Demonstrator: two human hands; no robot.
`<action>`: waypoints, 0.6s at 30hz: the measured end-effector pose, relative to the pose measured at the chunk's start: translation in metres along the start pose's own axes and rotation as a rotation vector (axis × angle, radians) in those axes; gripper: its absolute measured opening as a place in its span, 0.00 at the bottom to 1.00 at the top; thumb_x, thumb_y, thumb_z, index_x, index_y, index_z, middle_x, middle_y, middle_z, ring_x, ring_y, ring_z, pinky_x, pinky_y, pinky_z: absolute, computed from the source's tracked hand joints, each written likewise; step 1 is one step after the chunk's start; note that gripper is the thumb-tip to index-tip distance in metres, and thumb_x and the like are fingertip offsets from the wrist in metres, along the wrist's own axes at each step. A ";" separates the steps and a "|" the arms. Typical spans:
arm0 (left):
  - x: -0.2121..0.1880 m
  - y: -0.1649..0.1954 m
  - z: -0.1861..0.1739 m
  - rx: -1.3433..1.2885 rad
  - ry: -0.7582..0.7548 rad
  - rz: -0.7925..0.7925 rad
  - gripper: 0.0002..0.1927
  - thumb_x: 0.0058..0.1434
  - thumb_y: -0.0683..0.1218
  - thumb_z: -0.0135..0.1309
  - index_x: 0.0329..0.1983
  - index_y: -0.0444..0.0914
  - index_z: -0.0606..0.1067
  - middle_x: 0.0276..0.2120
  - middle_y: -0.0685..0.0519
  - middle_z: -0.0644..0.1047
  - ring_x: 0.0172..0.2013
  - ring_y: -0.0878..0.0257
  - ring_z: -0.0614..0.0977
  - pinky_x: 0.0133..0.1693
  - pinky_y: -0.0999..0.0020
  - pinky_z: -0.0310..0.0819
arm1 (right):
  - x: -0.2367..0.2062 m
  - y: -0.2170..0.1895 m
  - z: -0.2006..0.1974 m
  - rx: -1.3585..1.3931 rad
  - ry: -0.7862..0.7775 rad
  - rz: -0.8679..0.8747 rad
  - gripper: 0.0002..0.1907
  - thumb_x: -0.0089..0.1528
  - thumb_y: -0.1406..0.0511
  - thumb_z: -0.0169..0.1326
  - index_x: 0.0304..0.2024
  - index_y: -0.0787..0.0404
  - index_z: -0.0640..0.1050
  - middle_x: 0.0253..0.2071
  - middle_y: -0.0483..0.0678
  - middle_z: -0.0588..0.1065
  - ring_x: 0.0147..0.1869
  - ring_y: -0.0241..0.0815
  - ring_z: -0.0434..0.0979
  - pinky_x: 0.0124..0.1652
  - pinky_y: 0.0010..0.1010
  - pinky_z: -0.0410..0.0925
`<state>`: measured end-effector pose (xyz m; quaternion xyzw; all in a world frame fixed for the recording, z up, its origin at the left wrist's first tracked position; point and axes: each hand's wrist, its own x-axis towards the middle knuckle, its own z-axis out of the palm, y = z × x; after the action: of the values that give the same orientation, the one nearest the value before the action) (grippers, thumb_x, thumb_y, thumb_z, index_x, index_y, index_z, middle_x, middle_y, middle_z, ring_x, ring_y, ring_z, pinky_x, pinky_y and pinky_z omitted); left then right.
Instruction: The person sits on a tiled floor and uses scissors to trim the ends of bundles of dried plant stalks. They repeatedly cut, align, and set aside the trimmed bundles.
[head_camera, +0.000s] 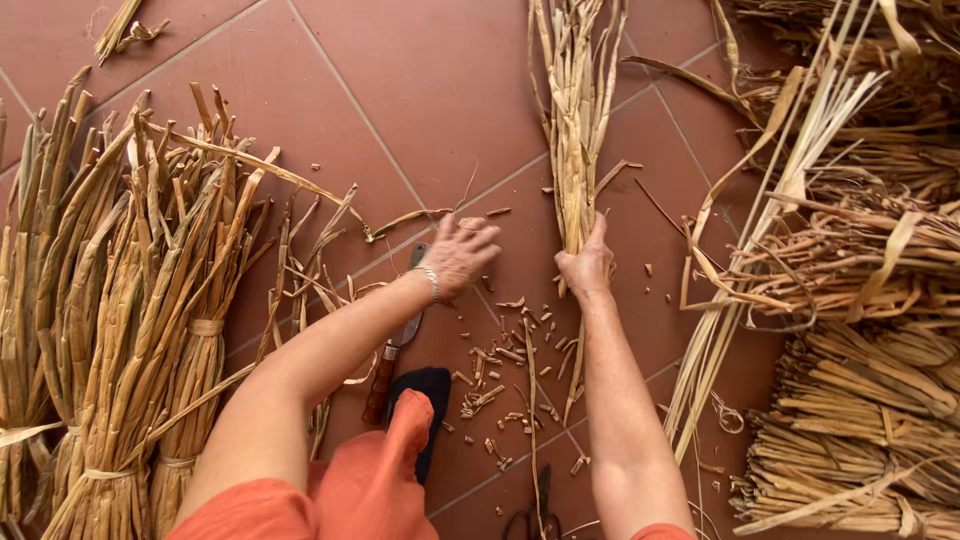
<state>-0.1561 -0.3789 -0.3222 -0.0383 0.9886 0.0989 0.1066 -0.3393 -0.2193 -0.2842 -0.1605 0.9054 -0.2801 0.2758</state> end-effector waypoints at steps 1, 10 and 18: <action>0.007 0.001 0.002 0.003 0.007 0.065 0.29 0.56 0.44 0.53 0.63 0.48 0.69 0.69 0.50 0.61 0.69 0.51 0.58 0.64 0.31 0.42 | 0.001 0.001 0.007 0.051 0.015 -0.028 0.53 0.50 0.72 0.58 0.75 0.59 0.50 0.57 0.65 0.74 0.56 0.60 0.79 0.58 0.40 0.70; 0.007 -0.095 -0.005 0.059 0.112 -0.185 0.23 0.62 0.43 0.52 0.62 0.45 0.71 0.66 0.48 0.65 0.67 0.51 0.65 0.65 0.33 0.49 | -0.010 -0.080 0.092 -0.211 -0.160 -0.107 0.51 0.51 0.65 0.66 0.72 0.48 0.53 0.48 0.61 0.79 0.51 0.61 0.81 0.55 0.47 0.71; -0.109 -0.171 0.008 0.163 0.416 -0.644 0.11 0.48 0.39 0.56 0.36 0.43 0.78 0.50 0.46 0.77 0.55 0.49 0.74 0.59 0.36 0.57 | -0.025 -0.107 0.105 0.095 -0.170 -0.425 0.48 0.54 0.67 0.60 0.73 0.44 0.54 0.52 0.55 0.80 0.54 0.55 0.83 0.55 0.42 0.74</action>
<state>-0.0317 -0.5380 -0.3384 -0.3571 0.9312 -0.0284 -0.0677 -0.2423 -0.3372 -0.2825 -0.3572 0.8106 -0.3595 0.2934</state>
